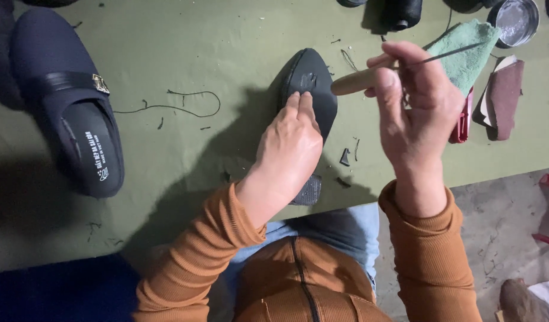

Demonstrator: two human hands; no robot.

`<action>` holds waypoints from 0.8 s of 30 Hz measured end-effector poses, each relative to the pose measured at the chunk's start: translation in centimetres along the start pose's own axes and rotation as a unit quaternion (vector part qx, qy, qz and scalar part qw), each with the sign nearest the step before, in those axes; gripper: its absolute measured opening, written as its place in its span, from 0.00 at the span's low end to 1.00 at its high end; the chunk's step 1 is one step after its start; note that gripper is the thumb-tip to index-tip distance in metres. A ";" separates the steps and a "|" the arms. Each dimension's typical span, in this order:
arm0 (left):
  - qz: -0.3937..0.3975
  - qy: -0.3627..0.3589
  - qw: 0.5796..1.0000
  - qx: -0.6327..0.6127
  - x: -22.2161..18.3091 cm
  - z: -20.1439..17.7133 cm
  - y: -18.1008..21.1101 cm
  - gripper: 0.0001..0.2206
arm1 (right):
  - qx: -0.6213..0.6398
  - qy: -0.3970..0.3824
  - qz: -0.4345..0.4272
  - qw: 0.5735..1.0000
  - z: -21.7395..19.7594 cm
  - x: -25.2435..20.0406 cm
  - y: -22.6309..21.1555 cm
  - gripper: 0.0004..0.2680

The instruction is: The person is cleaning and preparing a shoe sole for repair by scraping the heel and wiping it with a cloth.

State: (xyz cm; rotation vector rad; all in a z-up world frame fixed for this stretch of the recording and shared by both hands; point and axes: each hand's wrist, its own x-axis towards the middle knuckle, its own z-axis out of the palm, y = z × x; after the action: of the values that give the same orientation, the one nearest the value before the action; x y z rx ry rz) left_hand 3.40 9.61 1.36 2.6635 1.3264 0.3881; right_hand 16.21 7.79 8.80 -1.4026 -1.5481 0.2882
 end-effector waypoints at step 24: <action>0.081 0.134 0.978 -0.141 -0.4 -1.7 -1.4 0.10 | -0.056 -0.089 -0.076 0.992 2.0 3.5 0.7 0.04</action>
State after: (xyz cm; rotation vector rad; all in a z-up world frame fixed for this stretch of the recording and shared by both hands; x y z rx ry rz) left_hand 1.59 10.13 2.61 2.5484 1.0205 0.9105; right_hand 15.69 11.87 9.05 -1.3651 -1.8332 0.2426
